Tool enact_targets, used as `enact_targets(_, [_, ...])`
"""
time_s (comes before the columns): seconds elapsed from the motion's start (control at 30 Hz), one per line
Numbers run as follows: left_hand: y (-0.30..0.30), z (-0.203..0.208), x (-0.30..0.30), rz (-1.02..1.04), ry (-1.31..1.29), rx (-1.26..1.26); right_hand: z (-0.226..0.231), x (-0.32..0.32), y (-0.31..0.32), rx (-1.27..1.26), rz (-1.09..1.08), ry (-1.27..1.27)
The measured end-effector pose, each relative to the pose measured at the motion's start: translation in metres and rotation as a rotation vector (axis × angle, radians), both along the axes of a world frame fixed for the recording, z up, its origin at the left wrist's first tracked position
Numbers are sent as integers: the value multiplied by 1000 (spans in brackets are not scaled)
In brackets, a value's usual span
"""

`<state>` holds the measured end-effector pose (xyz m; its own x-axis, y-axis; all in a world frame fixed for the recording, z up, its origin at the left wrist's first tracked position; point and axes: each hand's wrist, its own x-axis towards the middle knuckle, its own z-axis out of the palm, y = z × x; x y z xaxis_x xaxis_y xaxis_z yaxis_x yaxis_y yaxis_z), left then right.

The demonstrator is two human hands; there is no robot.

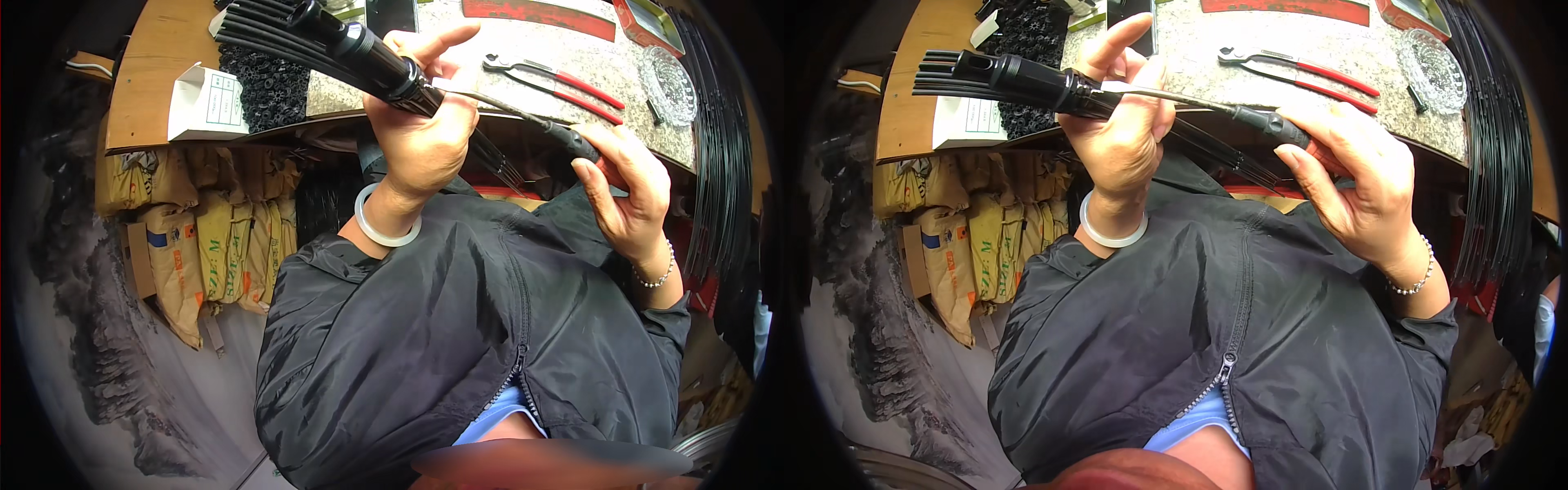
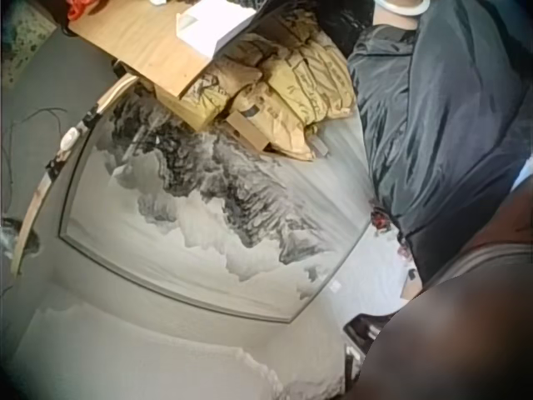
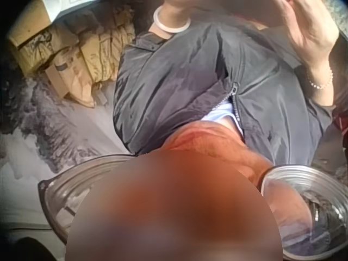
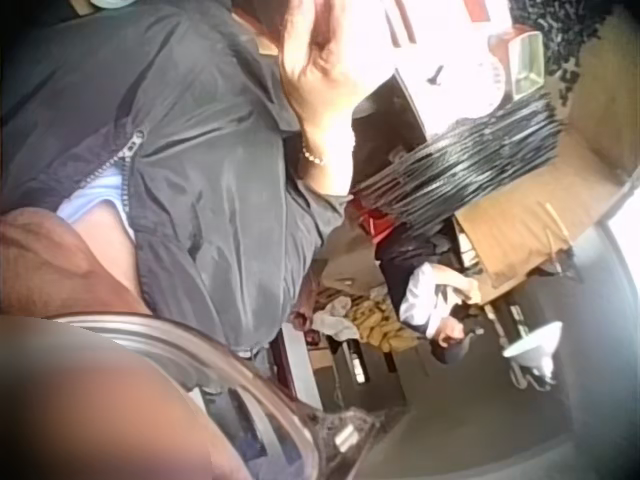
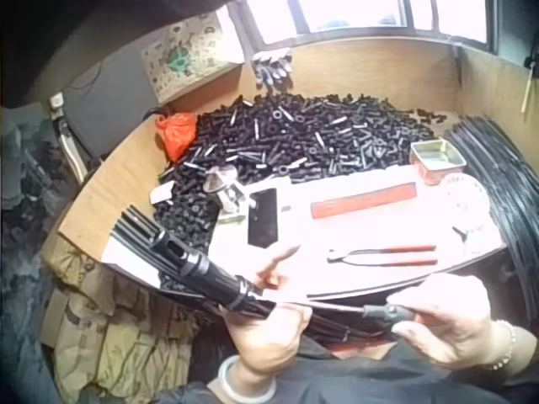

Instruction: Assembling hair combs by inserting plastic bristles into a handle and trimming them with pliers.

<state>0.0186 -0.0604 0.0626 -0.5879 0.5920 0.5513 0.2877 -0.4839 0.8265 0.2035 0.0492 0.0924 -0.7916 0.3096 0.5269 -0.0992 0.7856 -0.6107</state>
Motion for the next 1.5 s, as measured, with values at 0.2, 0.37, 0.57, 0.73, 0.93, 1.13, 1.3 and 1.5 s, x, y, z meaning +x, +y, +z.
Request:
enact_targets(0.2, [-1,3,2,-5,5,0,-3,0,-4,59,8,75])
enact_targets(0.37, [-2,13,10,-85,-187,75,-5,-1,-7,82,23,102])
enact_targets(0.57, [-1,20,15,-45,-296,62,-5,-1,-11,47,-40,81])
enact_targets(0.73, [-3,21,15,-57,-259,58,-5,-3,-15,152,-34,130])
enact_targets(0.93, [-3,15,12,2,-175,33,-3,-3,-21,164,-55,117])
enact_targets(1.13, [-4,18,13,-24,-121,13,-17,0,-28,-325,83,46])
enact_targets(1.3, [-7,20,16,-24,-148,-30,-27,-11,-30,-169,16,168])
enact_targets(1.5, [-5,21,16,-89,-215,-43,-35,-10,-14,302,-154,319])
